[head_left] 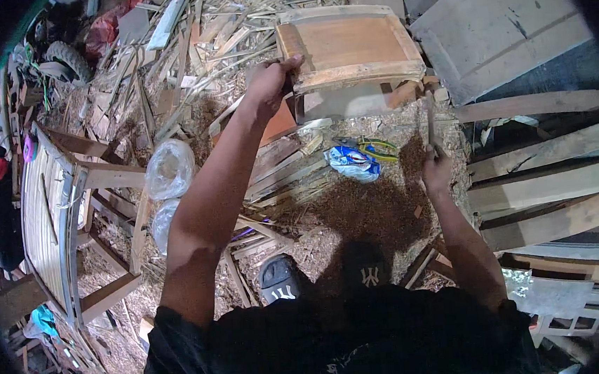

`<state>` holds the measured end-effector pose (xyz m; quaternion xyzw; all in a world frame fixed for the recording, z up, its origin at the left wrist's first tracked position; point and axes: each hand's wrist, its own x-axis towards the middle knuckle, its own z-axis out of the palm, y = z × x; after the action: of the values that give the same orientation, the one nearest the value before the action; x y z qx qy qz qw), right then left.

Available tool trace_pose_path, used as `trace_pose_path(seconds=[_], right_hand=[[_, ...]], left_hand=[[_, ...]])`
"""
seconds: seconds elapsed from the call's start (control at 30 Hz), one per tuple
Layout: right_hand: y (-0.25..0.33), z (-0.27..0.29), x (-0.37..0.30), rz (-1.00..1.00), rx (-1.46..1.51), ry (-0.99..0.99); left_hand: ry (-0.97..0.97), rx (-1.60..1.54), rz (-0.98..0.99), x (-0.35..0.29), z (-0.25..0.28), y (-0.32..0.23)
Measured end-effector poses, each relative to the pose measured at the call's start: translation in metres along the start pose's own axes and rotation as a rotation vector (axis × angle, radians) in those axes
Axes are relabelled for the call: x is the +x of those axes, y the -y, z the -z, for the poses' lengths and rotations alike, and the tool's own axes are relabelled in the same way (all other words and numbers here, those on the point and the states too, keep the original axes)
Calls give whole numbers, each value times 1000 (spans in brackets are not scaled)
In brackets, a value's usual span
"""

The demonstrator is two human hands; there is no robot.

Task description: The person assembles a small wooden stool by hammering nails into the joints and checking the stability of the structure by hand.

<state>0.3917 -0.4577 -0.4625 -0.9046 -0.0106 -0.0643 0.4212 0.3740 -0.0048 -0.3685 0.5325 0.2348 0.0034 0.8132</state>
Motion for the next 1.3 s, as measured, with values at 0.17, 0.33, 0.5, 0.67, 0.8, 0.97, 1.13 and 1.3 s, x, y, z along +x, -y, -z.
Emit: trace_pose_path(seconds=[0.17, 0.33, 0.5, 0.67, 0.8, 0.97, 1.13, 1.3], right_hand=[[17, 5, 33, 177, -159, 229], [117, -8, 89, 258, 194, 226], [160, 2, 98, 107, 449, 376], [209, 12, 73, -25, 561, 471], [229, 27, 66, -74, 502, 438], [252, 43, 50, -97, 558, 478], [232, 46, 50, -147, 507, 479], [230, 37, 43, -240, 433, 486]], left_hand=[[15, -58, -22, 1, 0, -6], [149, -252, -57, -22, -4, -36], [89, -242, 8, -56, -21, -57], [106, -324, 30, -65, 4, -59], [146, -392, 42, -78, 2, -55], [84, -388, 31, -101, -7, -67], [-31, -459, 109, -98, -30, -55], [56, -525, 157, -88, -8, -24]])
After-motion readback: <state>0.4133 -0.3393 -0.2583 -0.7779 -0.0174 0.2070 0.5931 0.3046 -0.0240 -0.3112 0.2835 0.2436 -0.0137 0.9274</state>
